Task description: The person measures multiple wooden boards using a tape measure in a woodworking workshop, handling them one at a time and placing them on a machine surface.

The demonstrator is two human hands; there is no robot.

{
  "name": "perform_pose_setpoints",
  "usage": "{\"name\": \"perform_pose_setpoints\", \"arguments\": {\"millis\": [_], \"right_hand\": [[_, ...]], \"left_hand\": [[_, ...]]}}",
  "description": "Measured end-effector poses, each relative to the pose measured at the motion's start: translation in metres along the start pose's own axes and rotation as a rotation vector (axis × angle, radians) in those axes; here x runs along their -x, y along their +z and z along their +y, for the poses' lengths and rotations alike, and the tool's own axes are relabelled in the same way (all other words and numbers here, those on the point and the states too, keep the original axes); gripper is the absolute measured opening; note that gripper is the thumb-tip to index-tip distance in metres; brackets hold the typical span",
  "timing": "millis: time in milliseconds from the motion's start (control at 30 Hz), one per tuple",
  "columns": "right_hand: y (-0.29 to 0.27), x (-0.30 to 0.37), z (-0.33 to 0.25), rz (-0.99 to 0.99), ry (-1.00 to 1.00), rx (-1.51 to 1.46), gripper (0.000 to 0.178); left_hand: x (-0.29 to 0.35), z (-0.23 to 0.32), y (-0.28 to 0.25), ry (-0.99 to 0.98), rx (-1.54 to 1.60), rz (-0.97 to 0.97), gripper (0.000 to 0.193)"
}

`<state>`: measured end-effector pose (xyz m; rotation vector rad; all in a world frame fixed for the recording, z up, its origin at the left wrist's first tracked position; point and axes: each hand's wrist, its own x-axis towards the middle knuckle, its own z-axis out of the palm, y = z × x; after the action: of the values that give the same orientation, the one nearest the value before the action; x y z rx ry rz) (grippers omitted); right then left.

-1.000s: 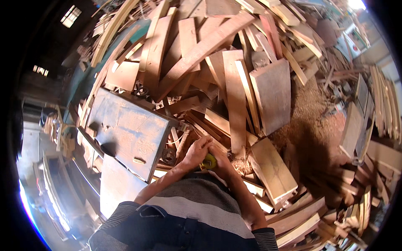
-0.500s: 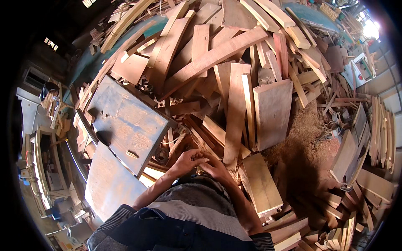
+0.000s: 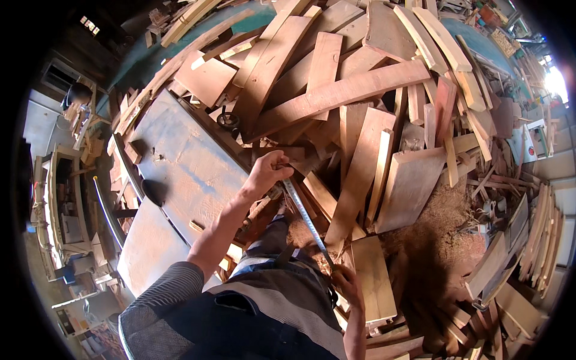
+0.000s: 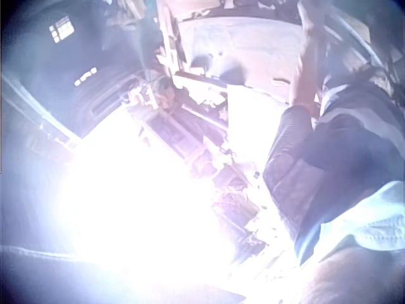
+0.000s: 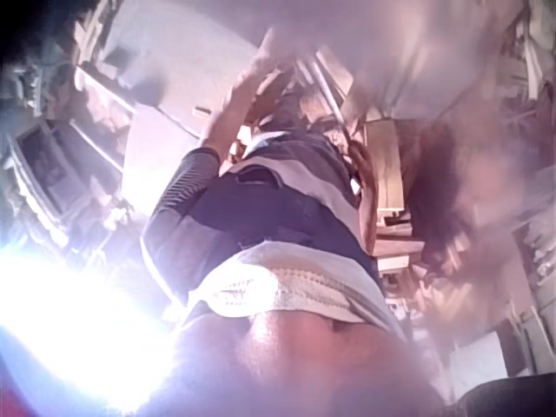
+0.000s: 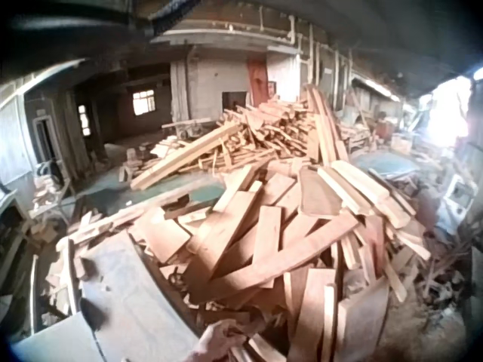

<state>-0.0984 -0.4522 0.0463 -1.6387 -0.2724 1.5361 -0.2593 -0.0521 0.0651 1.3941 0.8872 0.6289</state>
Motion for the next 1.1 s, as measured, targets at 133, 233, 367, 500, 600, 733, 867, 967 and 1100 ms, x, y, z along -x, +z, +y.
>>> {"name": "perform_pose_setpoints", "arguments": {"millis": [133, 233, 367, 500, 600, 733, 867, 967, 1100], "right_hand": [[0.027, -0.013, 0.0, 0.192, 0.023, -0.162, 0.03], [0.04, -0.027, 0.008, 0.266, 0.111, -0.214, 0.034], [0.072, -0.032, 0.012, 0.531, 0.149, -0.2, 0.037], [0.066, -0.028, 0.036, 0.56, 0.134, -0.195, 0.034], [0.048, -0.013, 0.1, 0.596, 0.005, 0.224, 0.029], [0.062, -0.017, 0.089, 0.703, 0.289, -0.086, 0.029], [0.063, -0.004, 0.092, 0.675, 0.26, -0.076, 0.033], [0.083, -0.003, 0.092, 0.82, 0.238, -0.162, 0.035], [0.105, -0.012, 0.063, 0.799, 0.339, -0.095, 0.035]], "left_hand": [[-0.068, -0.047, -0.013, -0.052, -0.311, -0.133, 0.063], [-0.111, -0.076, -0.02, -0.063, -0.596, -0.192, 0.071], [-0.156, -0.109, -0.042, -0.133, -0.806, -0.242, 0.074], [-0.191, -0.132, -0.069, -0.182, -0.907, -0.156, 0.081], [-0.218, -0.143, -0.084, -0.123, -1.003, -0.09, 0.09], [-0.248, -0.154, -0.106, -0.11, -1.113, -0.039, 0.093], [-0.266, -0.166, -0.125, -0.153, -1.176, -0.096, 0.103], [-0.278, -0.177, -0.134, -0.118, -1.259, -0.116, 0.107], [-0.291, -0.184, -0.117, 0.025, -1.337, -0.221, 0.11]]}}
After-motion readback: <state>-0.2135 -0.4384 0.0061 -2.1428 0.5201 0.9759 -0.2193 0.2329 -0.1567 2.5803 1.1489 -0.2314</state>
